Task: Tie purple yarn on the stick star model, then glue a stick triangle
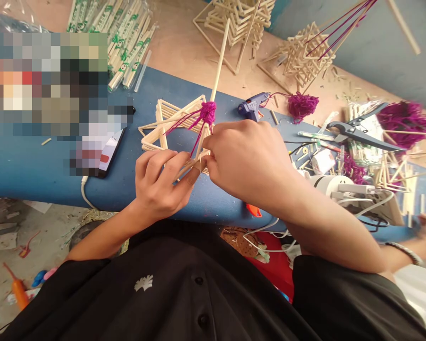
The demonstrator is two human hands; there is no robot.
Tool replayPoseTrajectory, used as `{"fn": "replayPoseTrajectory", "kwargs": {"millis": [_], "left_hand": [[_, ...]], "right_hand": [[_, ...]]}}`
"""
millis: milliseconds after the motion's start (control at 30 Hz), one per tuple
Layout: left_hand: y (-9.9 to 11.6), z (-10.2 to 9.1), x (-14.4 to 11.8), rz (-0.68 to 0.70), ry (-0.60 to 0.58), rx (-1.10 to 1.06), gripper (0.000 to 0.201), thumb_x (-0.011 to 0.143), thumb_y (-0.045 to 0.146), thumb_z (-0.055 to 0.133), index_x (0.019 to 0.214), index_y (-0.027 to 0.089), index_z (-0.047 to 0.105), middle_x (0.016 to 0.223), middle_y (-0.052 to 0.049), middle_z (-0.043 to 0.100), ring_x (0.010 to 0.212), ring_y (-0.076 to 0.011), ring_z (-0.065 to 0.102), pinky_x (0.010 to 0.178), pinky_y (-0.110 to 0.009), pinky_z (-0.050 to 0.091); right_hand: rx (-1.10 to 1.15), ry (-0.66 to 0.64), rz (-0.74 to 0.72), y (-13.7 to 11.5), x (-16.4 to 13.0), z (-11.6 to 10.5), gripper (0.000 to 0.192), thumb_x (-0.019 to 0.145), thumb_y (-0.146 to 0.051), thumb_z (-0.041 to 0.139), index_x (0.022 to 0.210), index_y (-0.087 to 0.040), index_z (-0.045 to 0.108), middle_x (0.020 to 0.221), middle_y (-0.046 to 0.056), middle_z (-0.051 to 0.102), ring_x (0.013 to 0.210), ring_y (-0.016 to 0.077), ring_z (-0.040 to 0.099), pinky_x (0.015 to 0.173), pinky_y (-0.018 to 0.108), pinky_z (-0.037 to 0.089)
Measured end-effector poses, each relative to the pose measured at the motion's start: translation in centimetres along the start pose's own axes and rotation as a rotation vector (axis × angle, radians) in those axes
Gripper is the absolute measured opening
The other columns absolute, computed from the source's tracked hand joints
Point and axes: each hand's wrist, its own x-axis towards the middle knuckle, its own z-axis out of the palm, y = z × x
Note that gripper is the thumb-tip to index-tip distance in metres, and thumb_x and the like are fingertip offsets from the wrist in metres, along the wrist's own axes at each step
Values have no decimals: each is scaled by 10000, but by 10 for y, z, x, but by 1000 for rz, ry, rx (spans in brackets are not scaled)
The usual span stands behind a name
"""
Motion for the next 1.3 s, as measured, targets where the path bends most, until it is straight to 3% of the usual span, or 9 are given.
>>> {"fn": "replayPoseTrajectory", "kwargs": {"millis": [300,767,1033,1300], "left_hand": [[-1,0,-2,10,-17,-2,255,932,169,743,1164,238,823,1061,-100,779,1079,-254,651,962,-427,495],[1,0,-3,18,-22,25,283,914,190,785,1195,217,806,1083,-106,791,1060,-258,671,988,-430,511],[0,0,-5,10,-41,0,342,934,201,774,1273,248,785,1147,-111,789,1097,-267,663,988,-447,481],[0,-1,-4,16,-16,4,310,905,169,777,1208,231,806,1116,-111,781,1085,-266,647,975,-440,490]], "right_hand": [[-31,-72,0,-5,-6,1,358,960,-142,464,994,-154,821,1181,153,760,834,209,703,631,328,249],[66,-16,-7,2,-7,13,348,949,-165,470,1007,-182,812,1124,119,760,714,167,591,624,360,183],[169,79,-39,5,-8,20,297,938,-150,479,1027,-176,762,1105,116,766,763,195,613,647,357,242],[311,110,-32,11,-6,14,317,878,-146,566,987,-212,856,997,62,798,891,203,679,758,328,372]]}}
